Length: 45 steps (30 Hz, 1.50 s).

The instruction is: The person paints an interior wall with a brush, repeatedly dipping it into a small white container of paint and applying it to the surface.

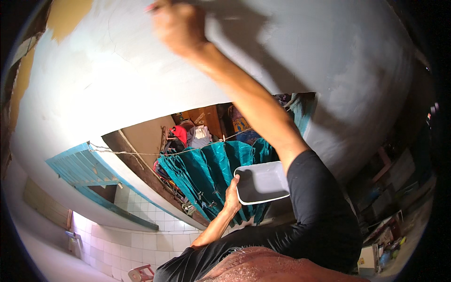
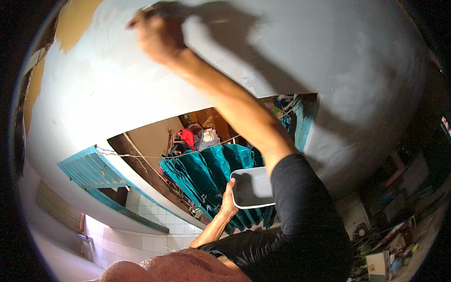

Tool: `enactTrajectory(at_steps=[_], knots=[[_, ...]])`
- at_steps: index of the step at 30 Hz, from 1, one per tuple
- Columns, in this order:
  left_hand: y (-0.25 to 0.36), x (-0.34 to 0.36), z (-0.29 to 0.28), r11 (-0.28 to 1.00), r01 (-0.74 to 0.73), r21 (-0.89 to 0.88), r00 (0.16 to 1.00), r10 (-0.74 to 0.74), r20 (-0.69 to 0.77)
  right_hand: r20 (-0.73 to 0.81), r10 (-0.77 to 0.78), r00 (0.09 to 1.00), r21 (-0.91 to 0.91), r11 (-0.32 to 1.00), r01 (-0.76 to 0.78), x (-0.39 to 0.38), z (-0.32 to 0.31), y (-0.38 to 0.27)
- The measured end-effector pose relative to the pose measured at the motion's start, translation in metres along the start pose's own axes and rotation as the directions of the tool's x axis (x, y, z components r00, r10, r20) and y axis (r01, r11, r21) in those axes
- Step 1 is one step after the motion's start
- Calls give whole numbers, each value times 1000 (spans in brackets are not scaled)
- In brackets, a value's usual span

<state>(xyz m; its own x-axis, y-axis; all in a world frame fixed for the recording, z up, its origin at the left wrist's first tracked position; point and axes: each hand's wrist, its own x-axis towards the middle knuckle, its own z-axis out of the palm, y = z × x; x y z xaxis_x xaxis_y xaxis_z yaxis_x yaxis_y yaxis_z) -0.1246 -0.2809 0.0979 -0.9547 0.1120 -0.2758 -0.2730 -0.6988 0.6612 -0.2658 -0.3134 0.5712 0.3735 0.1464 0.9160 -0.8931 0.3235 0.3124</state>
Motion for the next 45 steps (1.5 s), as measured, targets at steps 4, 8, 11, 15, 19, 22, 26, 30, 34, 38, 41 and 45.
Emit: enactTrajectory(at_steps=[4, 8, 11, 15, 19, 22, 26, 30, 34, 38, 41, 45], knots=[[4, -3, -1, 1000, 10, -4, 999, -10, 38, 96, -29, 995, -117, 992, 40, 16, 25, -37], [5, -4, 1, 1000, 16, -13, 999, -15, 42, 69, 160, 985, -102, 983, -153, 24, -8, 1], [3, 0, 1, 1000, 29, 2, 999, -29, 17, -144, 37, 989, -285, 956, -77, 31, -104, 43], [-3, 5, -5, 1000, 23, -4, 999, -23, 38, -309, 279, 909, -356, 852, -383, 42, -243, 67], [-2, 4, -5, 999, 26, 25, 999, -26, 37, -210, -66, 975, -832, 536, -143, 41, -255, 50], [-3, 2, -7, 999, 36, 32, 998, -37, 43, -100, 10, 995, -808, 582, -87, 26, -188, 34], [-1, 2, -14, 1000, 24, -9, 998, -24, 63, 23, -74, 997, -164, 983, 76, -10, -63, 1], [3, -3, -7, 1000, 25, 10, 997, -25, 68, -4, -37, 999, 7, 999, 37, -6, -2, -49], [10, -12, 2, 1000, 7, 25, 999, -8, 43, 35, 86, 996, -88, 993, -83, -7, -24, -23], [9, -8, 0, 999, 44, 11, 998, -45, 41, -136, 266, 954, -18, 963, -270, -5, -127, 24], [4, -2, -8, 999, 39, 9, 998, -39, 55, -213, 26, 977, -484, 865, -129, -6, -236, 60], [4, -3, -10, 999, 51, -6, 997, -50, 59, -209, 12, 978, -716, 679, -161, 3, -256, 50]])
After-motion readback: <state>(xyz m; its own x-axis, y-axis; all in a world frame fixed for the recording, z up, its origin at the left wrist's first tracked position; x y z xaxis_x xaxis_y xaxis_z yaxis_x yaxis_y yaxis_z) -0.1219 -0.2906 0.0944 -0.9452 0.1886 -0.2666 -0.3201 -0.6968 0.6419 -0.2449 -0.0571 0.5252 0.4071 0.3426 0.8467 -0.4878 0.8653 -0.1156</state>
